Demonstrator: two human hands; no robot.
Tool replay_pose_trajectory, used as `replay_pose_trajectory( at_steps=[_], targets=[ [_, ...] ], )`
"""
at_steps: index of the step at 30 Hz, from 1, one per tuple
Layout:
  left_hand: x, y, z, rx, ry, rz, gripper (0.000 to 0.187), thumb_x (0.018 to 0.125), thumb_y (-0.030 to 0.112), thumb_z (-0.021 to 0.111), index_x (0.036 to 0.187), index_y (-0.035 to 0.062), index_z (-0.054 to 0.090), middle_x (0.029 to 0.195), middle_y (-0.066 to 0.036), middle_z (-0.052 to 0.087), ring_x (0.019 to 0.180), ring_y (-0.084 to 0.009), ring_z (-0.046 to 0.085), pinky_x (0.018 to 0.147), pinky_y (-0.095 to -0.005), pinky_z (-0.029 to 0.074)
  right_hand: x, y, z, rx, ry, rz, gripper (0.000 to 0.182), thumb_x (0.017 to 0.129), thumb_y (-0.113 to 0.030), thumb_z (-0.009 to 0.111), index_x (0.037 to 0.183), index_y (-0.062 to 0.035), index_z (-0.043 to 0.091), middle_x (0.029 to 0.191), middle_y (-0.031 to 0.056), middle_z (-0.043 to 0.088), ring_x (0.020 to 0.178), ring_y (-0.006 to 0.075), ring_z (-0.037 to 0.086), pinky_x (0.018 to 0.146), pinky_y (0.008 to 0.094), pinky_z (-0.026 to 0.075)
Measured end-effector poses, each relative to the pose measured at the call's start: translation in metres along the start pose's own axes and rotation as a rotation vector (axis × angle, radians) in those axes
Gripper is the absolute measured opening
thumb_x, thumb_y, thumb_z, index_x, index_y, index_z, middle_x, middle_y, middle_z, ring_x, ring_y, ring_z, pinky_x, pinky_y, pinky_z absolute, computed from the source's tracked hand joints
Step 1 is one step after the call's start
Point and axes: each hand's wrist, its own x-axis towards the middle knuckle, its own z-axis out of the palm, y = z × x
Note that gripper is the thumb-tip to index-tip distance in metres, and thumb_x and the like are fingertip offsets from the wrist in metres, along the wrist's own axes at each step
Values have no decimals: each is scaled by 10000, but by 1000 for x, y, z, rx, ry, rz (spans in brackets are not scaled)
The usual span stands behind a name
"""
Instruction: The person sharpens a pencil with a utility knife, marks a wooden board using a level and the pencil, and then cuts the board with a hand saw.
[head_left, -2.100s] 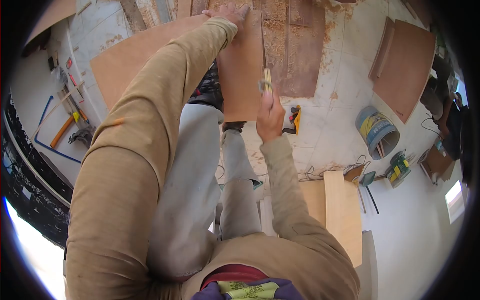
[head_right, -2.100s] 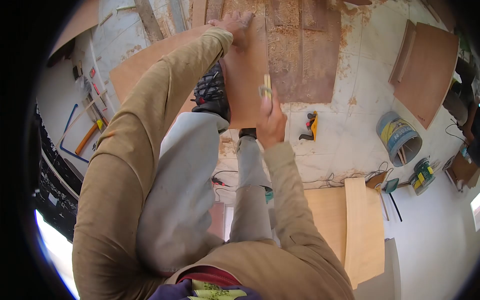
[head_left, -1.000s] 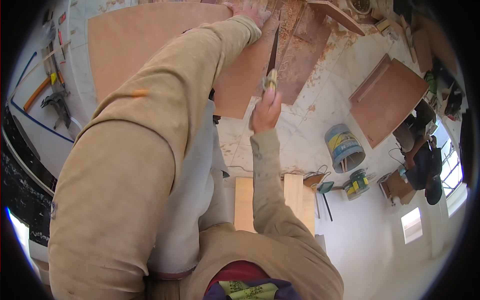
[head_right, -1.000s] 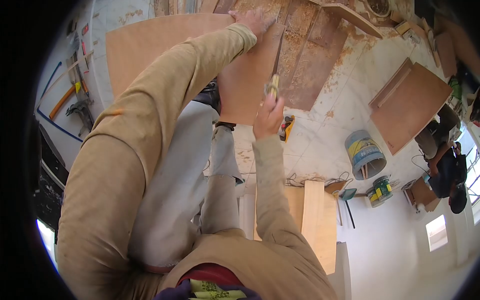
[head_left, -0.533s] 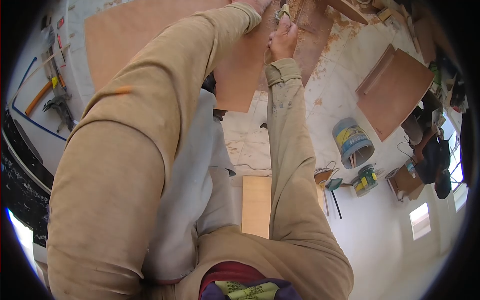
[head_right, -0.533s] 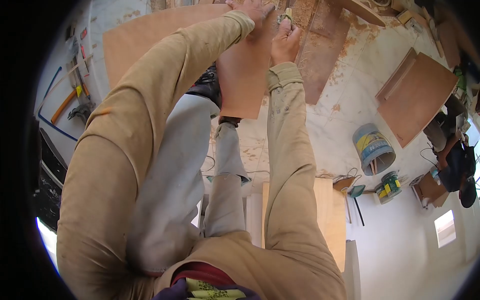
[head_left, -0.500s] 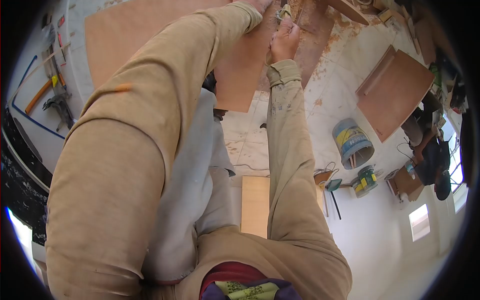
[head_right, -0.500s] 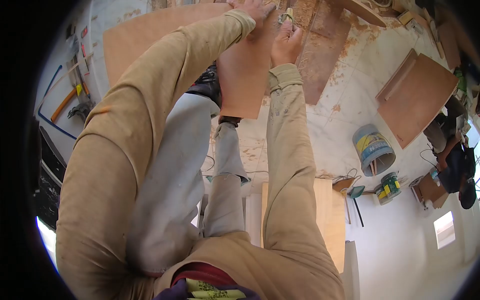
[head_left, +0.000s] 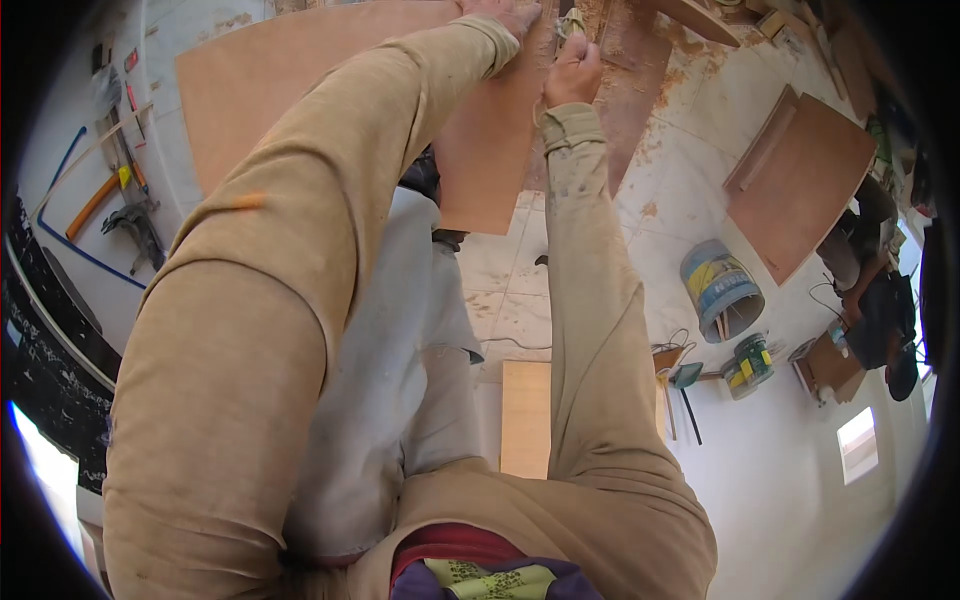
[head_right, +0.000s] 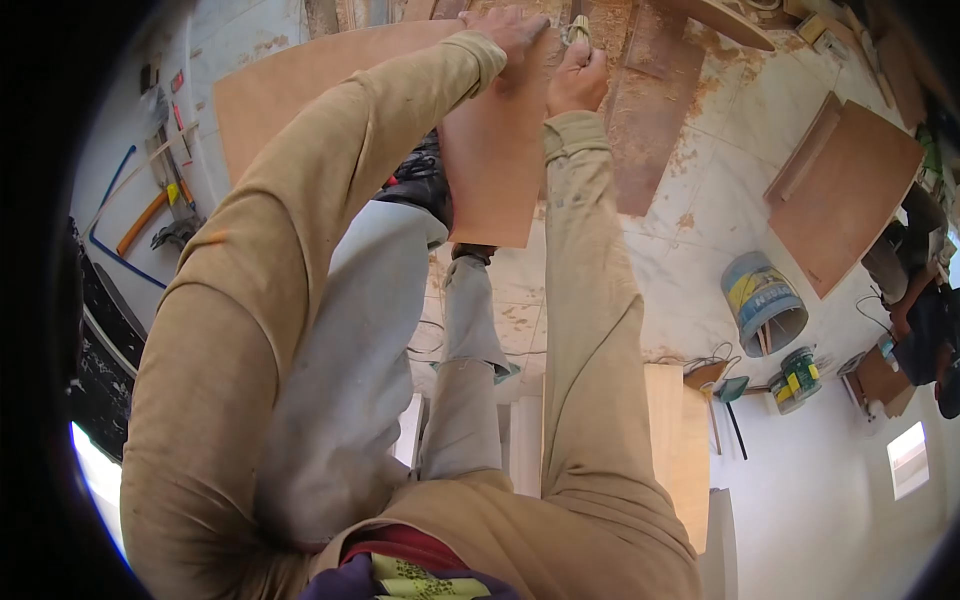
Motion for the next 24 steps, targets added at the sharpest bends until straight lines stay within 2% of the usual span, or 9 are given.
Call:
replay_pose_trajectory(
  at_steps=[4, 7, 10, 11, 14, 15, 19, 22, 24],
  targets=[
    [-13, 15, -30, 41, -105, -41, 571, 944, 267, 569, 1498, 256, 431, 1508, -127, 462, 1416, -353, 419, 1094, -749, 267, -72, -14, -46, -26, -77, 84, 424, 1066, -397, 472, 977, 4, 576, 838, 197, 618, 769, 283, 568, 730, 428, 460],
    [-4, 15, -26, 71, -228, -58, 1188, 551, 174, 943, 1551, 287, 313, 1475, -117, 434, 1401, -375, 407, 1075, -812, 265, -201, -30, -121, -32, -107, 142, 328, 1067, -294, 469, 1152, 3, 578, 865, 166, 656, 750, 210, 586, 718, 365, 497],
    [-10, 18, -36, 97, -248, -39, 1209, 537, 179, 942, 1555, 271, 296, 1461, -135, 449, 1408, -378, 402, 1087, -746, 311, -231, -28, -136, 148, -135, 357, 319, 1067, -281, 472, 1150, 3, 590, 826, 138, 644, 735, 163, 564, 690, 331, 488],
    [-1, 11, -13, 10, -146, -61, 1025, 646, 200, 849, 1535, 260, 341, 1475, -136, 452, 1409, -375, 407, 1086, -749, 298, -198, -40, -121, 76, -135, 295, 308, 1067, -280, 474, 1135, -5, 594, 805, 136, 631, 723, 146, 554, 675, 326, 481],
    [30, -2, 30, -124, 72, -52, 641, 891, 257, 632, 1498, 245, 425, 1503, -134, 456, 1411, -367, 420, 1078, -763, 271, -58, -4, -24, -20, 52, -51, 360, 1049, -355, 507, 990, -7, 576, 817, 260, 648, 722, 497, 586, 650, 519, 466],
    [16, 0, 11, -67, 53, -1, 610, 918, 272, 601, 1501, 250, 421, 1504, -129, 455, 1410, -367, 420, 1073, -770, 270, -17, -2, -3, -33, 106, -109, 376, 1049, -372, 508, 974, -10, 578, 827, 272, 650, 750, 505, 608, 657, 539, 464],
    [-5, 8, -8, 56, 1, -33, 510, 1011, 327, 455, 1513, 261, 401, 1514, -119, 444, 1407, -358, 423, 1053, -787, 281, -43, -6, -25, -25, -11, -28, 380, 1051, -370, 504, 1003, 0, 575, 840, 272, 652, 770, 485, 616, 669, 526, 469],
    [11, 4, 15, -15, 47, -66, 463, 1046, 340, 360, 1497, 264, 430, 1504, -124, 462, 1380, -354, 456, 1052, -777, 295, -176, -24, -102, -4, -143, 235, 313, 1065, -302, 469, 1101, -7, 566, 812, 177, 633, 727, 244, 608, 682, 408, 488],
    [19, 4, 3, -66, -9, -98, 452, 1044, 342, 368, 1480, 261, 457, 1485, -118, 487, 1366, -349, 478, 1052, -766, 306, -229, -17, -127, 33, -102, 247, 291, 1061, -280, 468, 1114, -10, 564, 780, 156, 633, 693, 228, 587, 650, 389, 487]
  ],
)
